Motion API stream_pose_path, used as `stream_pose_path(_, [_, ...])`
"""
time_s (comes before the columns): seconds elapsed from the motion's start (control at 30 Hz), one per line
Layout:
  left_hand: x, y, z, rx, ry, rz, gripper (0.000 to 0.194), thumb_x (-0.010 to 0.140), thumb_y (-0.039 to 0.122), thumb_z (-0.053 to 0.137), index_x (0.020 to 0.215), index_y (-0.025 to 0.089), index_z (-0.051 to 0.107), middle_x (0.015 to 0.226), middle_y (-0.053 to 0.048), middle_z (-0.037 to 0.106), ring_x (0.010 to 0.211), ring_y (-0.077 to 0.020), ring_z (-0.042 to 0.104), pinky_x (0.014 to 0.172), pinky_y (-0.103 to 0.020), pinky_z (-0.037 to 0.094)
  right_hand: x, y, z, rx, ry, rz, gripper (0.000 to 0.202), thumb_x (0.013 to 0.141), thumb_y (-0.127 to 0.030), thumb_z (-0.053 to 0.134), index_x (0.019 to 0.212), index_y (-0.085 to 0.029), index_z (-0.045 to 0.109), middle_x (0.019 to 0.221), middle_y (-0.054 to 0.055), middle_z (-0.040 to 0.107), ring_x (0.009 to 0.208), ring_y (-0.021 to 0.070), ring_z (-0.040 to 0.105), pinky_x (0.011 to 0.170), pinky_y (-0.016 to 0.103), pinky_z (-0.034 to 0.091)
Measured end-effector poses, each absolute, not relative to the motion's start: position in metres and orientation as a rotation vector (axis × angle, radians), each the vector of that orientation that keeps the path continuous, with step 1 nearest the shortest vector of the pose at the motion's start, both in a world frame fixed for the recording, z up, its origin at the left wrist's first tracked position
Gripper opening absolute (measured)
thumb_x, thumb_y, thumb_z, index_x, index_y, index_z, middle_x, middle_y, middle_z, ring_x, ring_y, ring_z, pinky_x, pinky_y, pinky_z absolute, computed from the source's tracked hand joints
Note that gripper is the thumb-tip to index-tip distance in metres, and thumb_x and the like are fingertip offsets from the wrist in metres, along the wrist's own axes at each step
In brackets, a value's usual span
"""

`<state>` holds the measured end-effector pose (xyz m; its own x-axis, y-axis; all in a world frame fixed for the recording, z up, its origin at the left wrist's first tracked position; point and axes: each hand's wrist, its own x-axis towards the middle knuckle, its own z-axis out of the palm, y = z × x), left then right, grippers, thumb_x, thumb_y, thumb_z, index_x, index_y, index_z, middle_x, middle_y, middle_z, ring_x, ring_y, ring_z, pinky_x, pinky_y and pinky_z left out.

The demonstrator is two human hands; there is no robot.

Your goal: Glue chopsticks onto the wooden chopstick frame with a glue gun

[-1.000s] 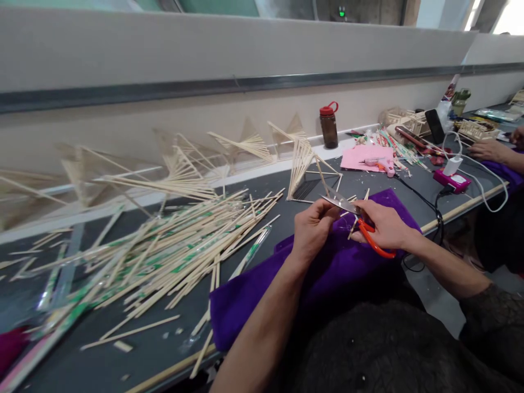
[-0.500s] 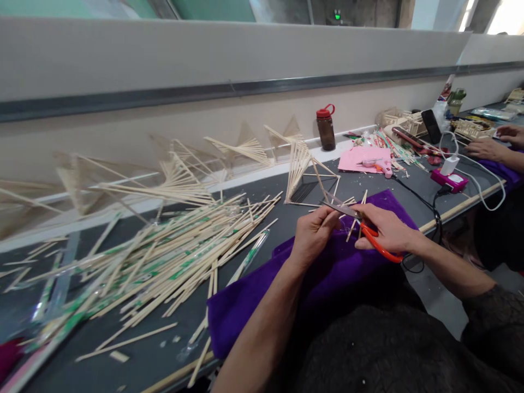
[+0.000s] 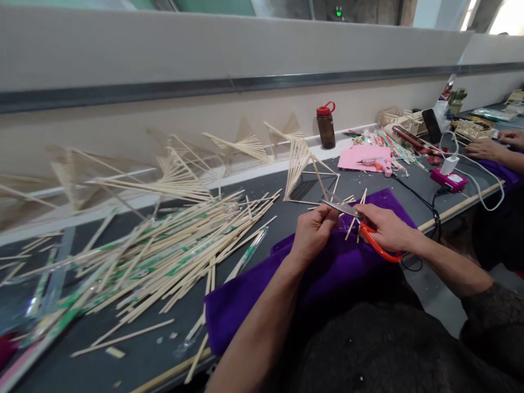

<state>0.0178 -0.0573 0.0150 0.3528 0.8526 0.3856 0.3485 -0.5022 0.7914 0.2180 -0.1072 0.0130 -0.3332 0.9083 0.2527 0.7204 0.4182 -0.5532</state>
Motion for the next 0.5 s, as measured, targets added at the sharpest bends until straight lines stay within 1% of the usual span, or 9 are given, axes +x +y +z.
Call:
stream_pose_path(0.13, [0.0202, -0.0563, 0.0116, 1.980, 1.062, 1.100, 0.025, 0.083, 0.034, 0.054, 0.063, 0.020, 0.060, 0.059, 0.001, 0.061, 0.055, -0.0124, 0.052, 0.060, -0.024, 0.043, 0.2175, -0.1048, 0.0099, -1.403, -2.145, 0.439, 0.038, 0.089, -0.023, 0.054, 0.127, -0.018, 0.055, 0.130, 0.013, 0.065, 0.115, 0.0252, 0.062, 0.097, 0.043, 0.048])
stream_pose_path(0.23, [0.0217, -0.0557, 0.0090, 1.925, 1.089, 1.149, 0.020, 0.079, 0.038, 0.060, 0.071, 0.020, 0.064, 0.061, 0.002, 0.063, 0.056, -0.0127, 0.052, 0.059, -0.024, 0.043, 0.2158, -0.1034, 0.0092, -1.408, -2.140, 0.424, 0.038, 0.089, -0.022, 0.054, 0.126, -0.017, 0.057, 0.127, 0.013, 0.066, 0.112, 0.0250, 0.063, 0.094, 0.041, 0.049])
stream_pose_path(0.33, [0.0216, -0.0557, 0.0083, 1.895, 1.109, 1.179, 0.016, 0.078, 0.034, 0.060, 0.074, 0.020, 0.066, 0.063, 0.001, 0.065, 0.058, -0.0133, 0.054, 0.060, -0.025, 0.043, 0.2149, -0.1029, 0.0094, -1.406, -2.144, 0.401, 0.038, 0.089, -0.022, 0.053, 0.126, -0.016, 0.057, 0.123, 0.013, 0.067, 0.107, 0.0239, 0.064, 0.091, 0.039, 0.050])
stream_pose_path(0.43, [0.0202, -0.0561, 0.0092, 1.879, 1.114, 1.159, 0.016, 0.079, 0.032, 0.058, 0.073, 0.020, 0.067, 0.065, 0.001, 0.066, 0.061, -0.0140, 0.057, 0.059, -0.024, 0.044, 0.2157, -0.1039, 0.0102, -1.409, -2.135, 0.360, 0.041, 0.086, -0.028, 0.060, 0.126, -0.018, 0.057, 0.121, 0.011, 0.068, 0.104, 0.0234, 0.065, 0.089, 0.039, 0.050])
stream_pose_path(0.5, [0.0191, -0.0564, 0.0098, 1.879, 1.106, 1.152, 0.019, 0.080, 0.033, 0.057, 0.071, 0.020, 0.067, 0.064, 0.001, 0.066, 0.060, -0.0137, 0.057, 0.056, -0.023, 0.042, 0.2169, -0.1055, 0.0114, -1.422, -2.126, 0.338, 0.050, 0.080, -0.035, 0.068, 0.126, -0.019, 0.056, 0.121, 0.011, 0.067, 0.104, 0.0247, 0.064, 0.088, 0.040, 0.050])
